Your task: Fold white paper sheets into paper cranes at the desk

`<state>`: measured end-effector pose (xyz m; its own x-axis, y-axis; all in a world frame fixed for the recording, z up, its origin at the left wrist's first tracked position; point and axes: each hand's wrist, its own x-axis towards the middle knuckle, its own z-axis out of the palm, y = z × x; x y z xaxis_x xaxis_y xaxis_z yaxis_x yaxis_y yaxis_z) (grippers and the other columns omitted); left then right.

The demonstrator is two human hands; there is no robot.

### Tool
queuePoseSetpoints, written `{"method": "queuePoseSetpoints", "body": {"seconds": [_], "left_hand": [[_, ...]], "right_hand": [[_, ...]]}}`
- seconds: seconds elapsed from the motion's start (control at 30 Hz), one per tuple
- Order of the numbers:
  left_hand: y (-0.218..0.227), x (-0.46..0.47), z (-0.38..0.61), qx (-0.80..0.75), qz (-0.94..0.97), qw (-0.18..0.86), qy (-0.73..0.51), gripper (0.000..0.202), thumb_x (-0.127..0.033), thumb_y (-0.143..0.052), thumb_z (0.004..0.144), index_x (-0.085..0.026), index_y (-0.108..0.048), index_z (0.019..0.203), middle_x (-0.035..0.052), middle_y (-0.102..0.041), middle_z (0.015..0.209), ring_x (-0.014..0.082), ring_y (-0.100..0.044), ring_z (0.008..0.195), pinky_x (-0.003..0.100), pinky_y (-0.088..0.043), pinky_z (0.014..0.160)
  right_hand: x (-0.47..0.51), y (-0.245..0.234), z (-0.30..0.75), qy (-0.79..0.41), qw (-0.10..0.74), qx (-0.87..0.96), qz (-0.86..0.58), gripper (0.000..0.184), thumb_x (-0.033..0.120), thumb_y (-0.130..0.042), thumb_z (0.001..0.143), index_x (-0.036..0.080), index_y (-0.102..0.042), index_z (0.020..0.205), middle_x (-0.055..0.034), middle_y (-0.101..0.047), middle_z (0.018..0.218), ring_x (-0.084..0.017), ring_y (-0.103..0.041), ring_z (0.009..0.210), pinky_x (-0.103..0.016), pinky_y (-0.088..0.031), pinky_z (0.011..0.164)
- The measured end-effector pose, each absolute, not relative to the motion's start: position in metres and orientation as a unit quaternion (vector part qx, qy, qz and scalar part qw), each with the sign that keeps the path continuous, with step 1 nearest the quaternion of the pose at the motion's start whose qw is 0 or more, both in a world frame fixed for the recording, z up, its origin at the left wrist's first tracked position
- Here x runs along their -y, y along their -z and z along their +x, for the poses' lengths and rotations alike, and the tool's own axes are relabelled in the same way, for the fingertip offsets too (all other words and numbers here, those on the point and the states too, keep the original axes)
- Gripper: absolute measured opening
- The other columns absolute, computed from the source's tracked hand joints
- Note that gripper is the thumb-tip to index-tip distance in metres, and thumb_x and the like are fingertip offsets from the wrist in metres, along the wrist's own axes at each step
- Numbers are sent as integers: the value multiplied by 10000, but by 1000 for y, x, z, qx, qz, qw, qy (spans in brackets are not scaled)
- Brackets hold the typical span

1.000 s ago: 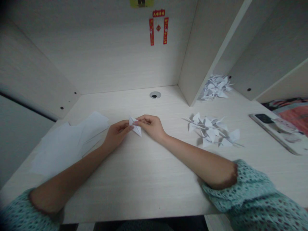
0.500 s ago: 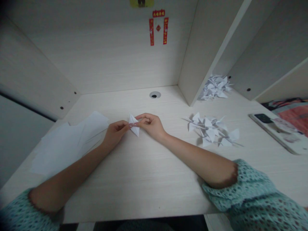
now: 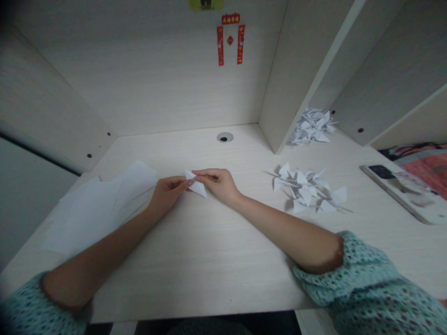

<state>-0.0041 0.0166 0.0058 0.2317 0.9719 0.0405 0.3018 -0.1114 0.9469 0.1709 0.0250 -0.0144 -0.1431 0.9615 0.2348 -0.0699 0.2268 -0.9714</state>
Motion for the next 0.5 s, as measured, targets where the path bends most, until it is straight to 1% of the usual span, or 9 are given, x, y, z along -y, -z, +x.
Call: {"method": "queuePoseSetpoints", "body": {"seconds": [0.17, 0.3, 0.4, 0.5], "left_hand": [[-8, -16, -4, -515, 648, 427, -363, 356, -490, -664, 732, -151, -686, 627, 6, -675, 656, 134, -565, 616, 236, -402, 600], [-11, -16, -3, -517, 640, 431, -370, 338, -462, -670, 731, -160, -665, 582, -6, -649, 597, 123, -542, 569, 232, -389, 567], [-11, -16, -2, -504, 628, 453, -382, 300, -424, -668, 742, -163, -661, 595, -6, -653, 609, 119, -553, 576, 227, -400, 577], [-9, -16, -2, -492, 622, 469, -388, 275, -417, -676, 736, -162, -657, 636, -7, -652, 630, 118, -558, 589, 222, -399, 576]], "right_hand": [[-24, 12, 173, -473, 511, 606, -385, 236, 349, -704, 737, 221, -760, 927, -68, -750, 952, -195, -675, 856, -308, -503, 758], [-21, 9, 174, -423, 499, 652, -384, 239, 327, -652, 794, 228, -746, 990, -60, -726, 845, -164, -629, 766, -295, -461, 685], [-19, 7, 173, -399, 499, 669, -380, 251, 324, -618, 822, 228, -735, 1022, -55, -698, 810, -155, -598, 742, -294, -442, 666], [-18, 6, 172, -413, 499, 660, -382, 261, 346, -620, 818, 222, -739, 1015, -66, -709, 850, -163, -607, 767, -293, -447, 676]]}}
